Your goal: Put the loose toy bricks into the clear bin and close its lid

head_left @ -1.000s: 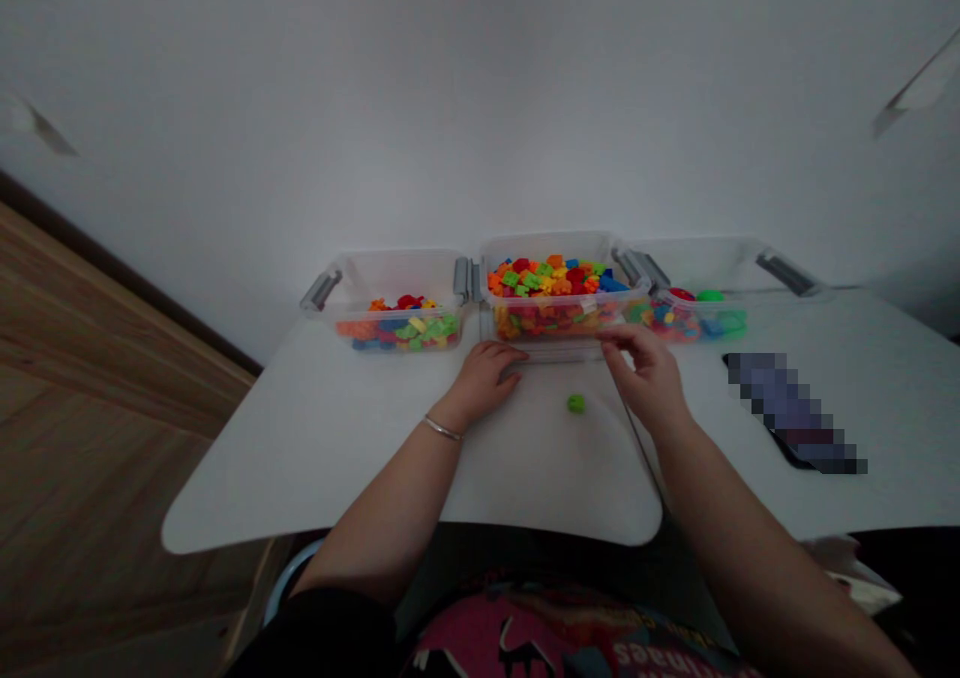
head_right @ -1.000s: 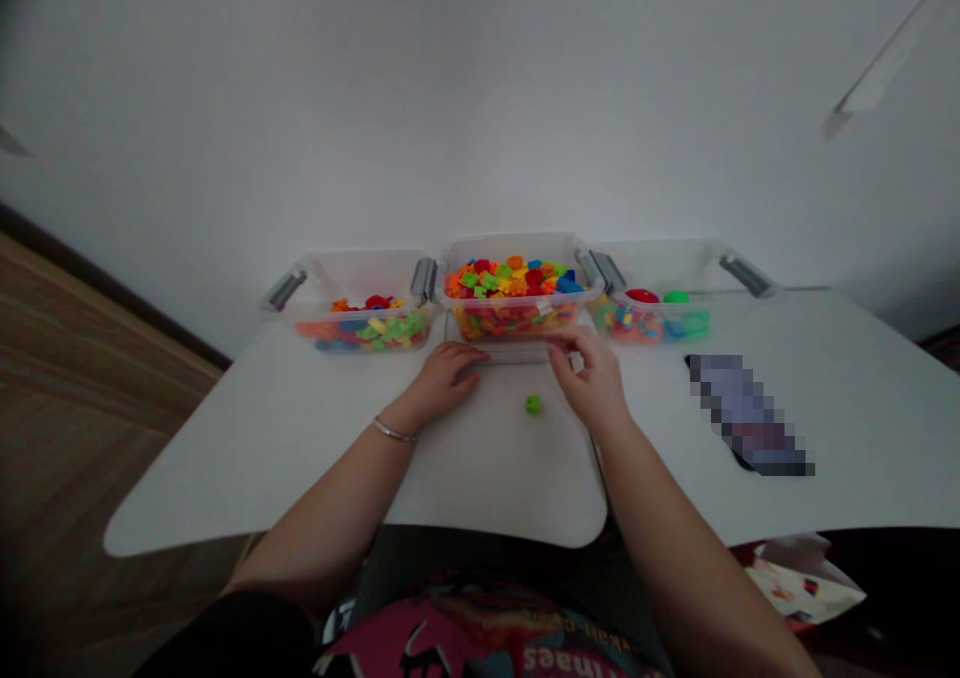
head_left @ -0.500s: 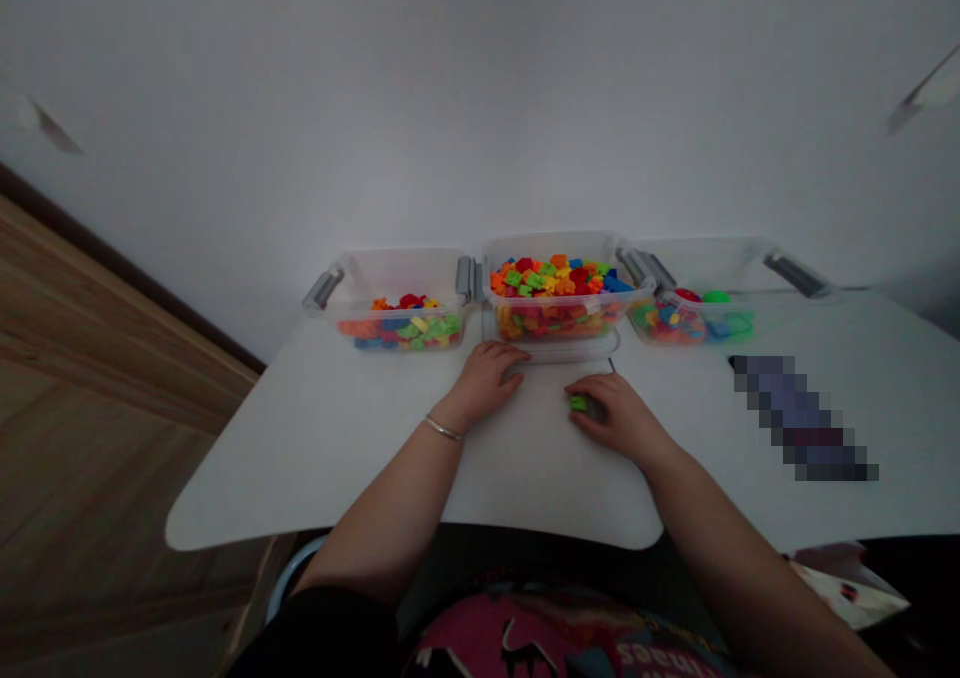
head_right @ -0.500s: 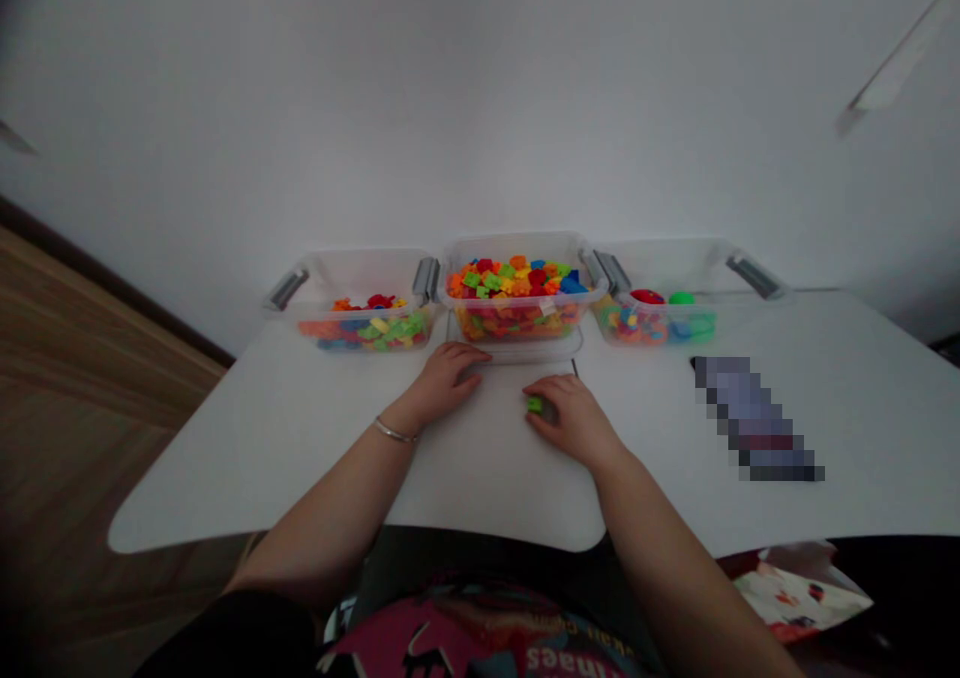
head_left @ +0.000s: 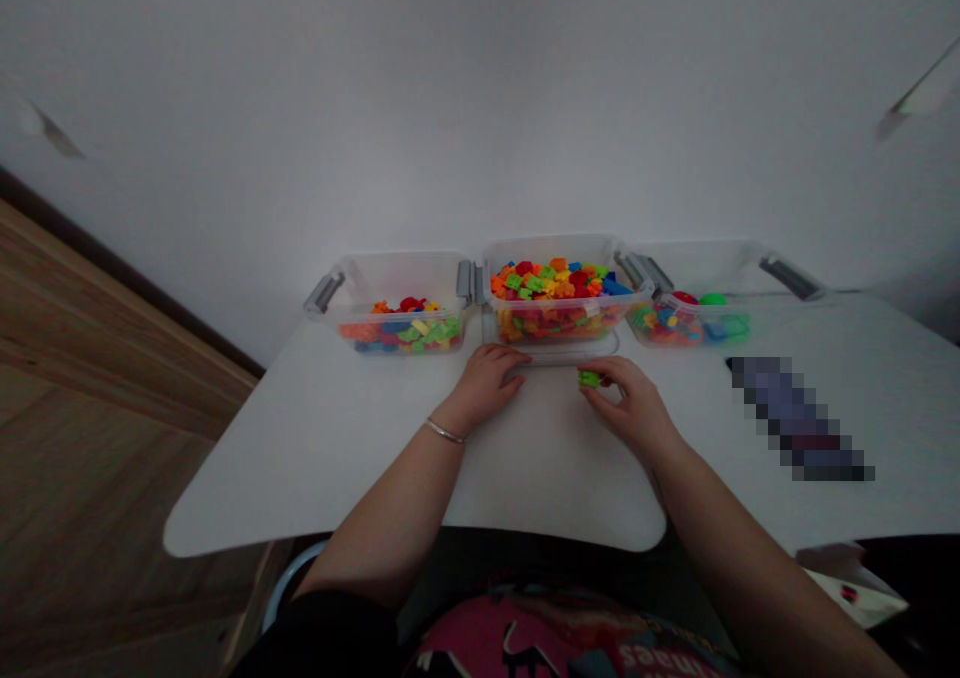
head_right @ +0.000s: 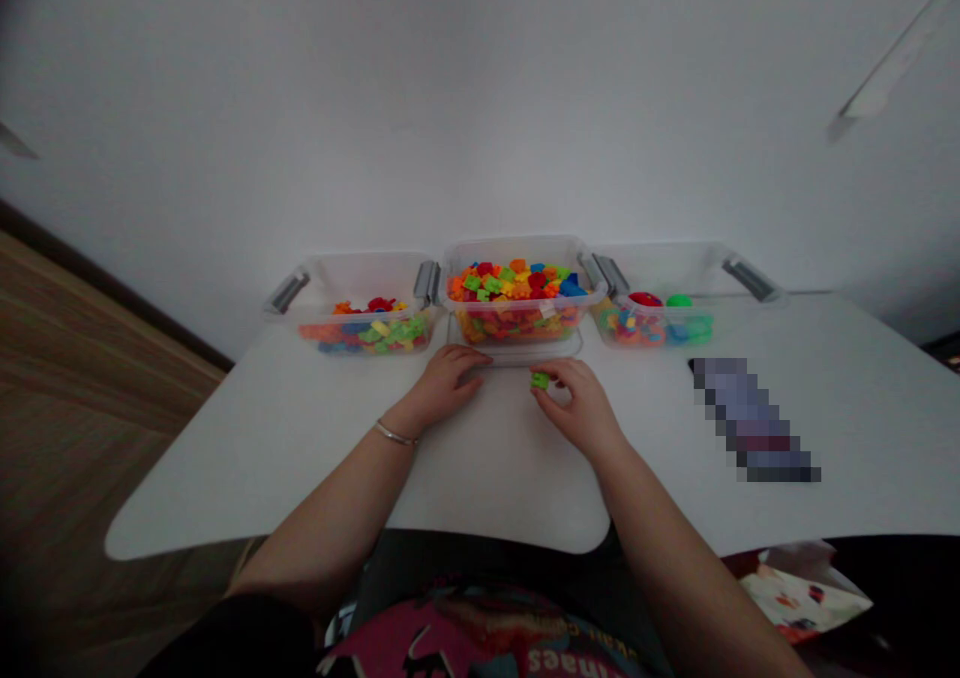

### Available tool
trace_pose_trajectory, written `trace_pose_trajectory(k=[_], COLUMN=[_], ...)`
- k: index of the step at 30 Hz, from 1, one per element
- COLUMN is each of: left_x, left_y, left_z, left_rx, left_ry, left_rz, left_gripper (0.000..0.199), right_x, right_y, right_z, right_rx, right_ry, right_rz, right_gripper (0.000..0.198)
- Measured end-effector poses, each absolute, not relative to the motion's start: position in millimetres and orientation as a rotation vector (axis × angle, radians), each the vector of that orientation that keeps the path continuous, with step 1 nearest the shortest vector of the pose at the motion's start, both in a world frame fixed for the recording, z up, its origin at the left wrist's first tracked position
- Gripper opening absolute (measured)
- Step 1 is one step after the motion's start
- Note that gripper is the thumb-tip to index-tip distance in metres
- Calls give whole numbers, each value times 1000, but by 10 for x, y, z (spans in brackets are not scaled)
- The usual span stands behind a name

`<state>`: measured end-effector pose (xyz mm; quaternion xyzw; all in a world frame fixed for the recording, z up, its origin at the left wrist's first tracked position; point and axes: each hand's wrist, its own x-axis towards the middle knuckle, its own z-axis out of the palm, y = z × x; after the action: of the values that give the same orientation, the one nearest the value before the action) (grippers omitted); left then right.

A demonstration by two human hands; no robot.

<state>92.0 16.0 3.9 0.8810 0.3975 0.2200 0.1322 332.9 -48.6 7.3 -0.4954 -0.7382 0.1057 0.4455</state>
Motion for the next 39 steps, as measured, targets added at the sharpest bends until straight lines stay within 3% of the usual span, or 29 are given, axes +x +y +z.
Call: trace_pose_trajectory(k=[6, 13, 24, 28, 33, 39], left_x=[908, 911, 907, 908, 909, 917], left_y=[179, 153, 157, 164, 168, 177], left_z=[9, 39, 36, 31, 32, 25], left_rx=[2563, 2548, 2552, 2545, 2551, 2521], left_ry=[1135, 1139, 1144, 1140, 1137, 1131], left_rz=[655, 657, 648, 659, 651, 706], left_gripper=[34, 34, 36, 35, 35, 32], right_x=[3308, 3277, 3298, 3261, 3223, 3322], right_y=[-171, 513, 1072, 964, 694, 350], right_z=[743, 1175, 953, 988, 1033, 758], right_rx=[-1130, -1328, -1477, -1514, -1256, -1110], right_ry=[-1599, -1833, -1906, -1779, -1566, -1177], right_rz=[129, 140, 172, 148, -33, 110], right_gripper=[24, 28, 26, 26, 22, 25])
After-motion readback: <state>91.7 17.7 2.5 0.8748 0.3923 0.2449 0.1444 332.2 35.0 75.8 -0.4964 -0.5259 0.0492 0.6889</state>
